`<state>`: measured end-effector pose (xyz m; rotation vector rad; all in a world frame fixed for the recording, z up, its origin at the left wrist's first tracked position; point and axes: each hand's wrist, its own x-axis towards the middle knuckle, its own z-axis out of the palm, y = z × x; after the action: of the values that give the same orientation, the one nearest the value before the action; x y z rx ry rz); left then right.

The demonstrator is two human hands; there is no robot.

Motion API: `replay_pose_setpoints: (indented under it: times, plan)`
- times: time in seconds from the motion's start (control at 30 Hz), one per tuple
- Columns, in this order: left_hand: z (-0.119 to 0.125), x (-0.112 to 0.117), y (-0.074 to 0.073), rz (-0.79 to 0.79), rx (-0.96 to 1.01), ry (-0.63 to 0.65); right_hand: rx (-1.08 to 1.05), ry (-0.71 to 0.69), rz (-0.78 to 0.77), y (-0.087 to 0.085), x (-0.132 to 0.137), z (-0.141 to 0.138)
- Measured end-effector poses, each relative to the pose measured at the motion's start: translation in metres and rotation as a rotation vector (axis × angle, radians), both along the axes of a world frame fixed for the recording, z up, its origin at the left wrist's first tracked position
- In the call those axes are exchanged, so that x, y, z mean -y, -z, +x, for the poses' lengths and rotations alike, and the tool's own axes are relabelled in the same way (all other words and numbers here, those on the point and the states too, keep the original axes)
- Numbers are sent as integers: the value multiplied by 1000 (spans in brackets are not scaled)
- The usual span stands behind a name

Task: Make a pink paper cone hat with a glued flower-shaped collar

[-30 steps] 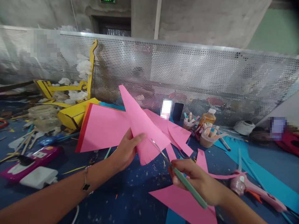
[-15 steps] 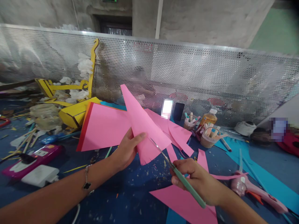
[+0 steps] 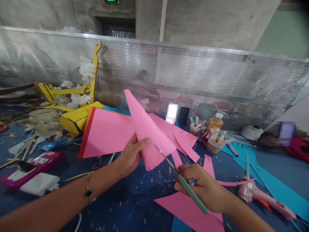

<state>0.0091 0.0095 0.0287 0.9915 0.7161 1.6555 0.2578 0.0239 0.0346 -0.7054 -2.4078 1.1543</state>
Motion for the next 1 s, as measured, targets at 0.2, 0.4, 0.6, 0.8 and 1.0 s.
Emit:
replay_pose_setpoints:
  times: [0.2, 0.4, 0.6, 0.8, 1.0]
  plan:
    - [-4, -7, 9, 12, -2, 36, 114, 109, 242, 9, -6, 1]
    - [-3, -4, 6, -12, -8, -25, 177, 91, 467, 15, -11, 1]
    - [-1, -3, 5, 28, 20, -69, 255, 180, 592, 3, -4, 0]
    - [-3, -7, 3, -33, 152, -111, 305, 213, 598, -2, -3, -1]
    - [-1, -3, -1, -97, 163, -94, 309, 227, 586, -1, -5, 3]
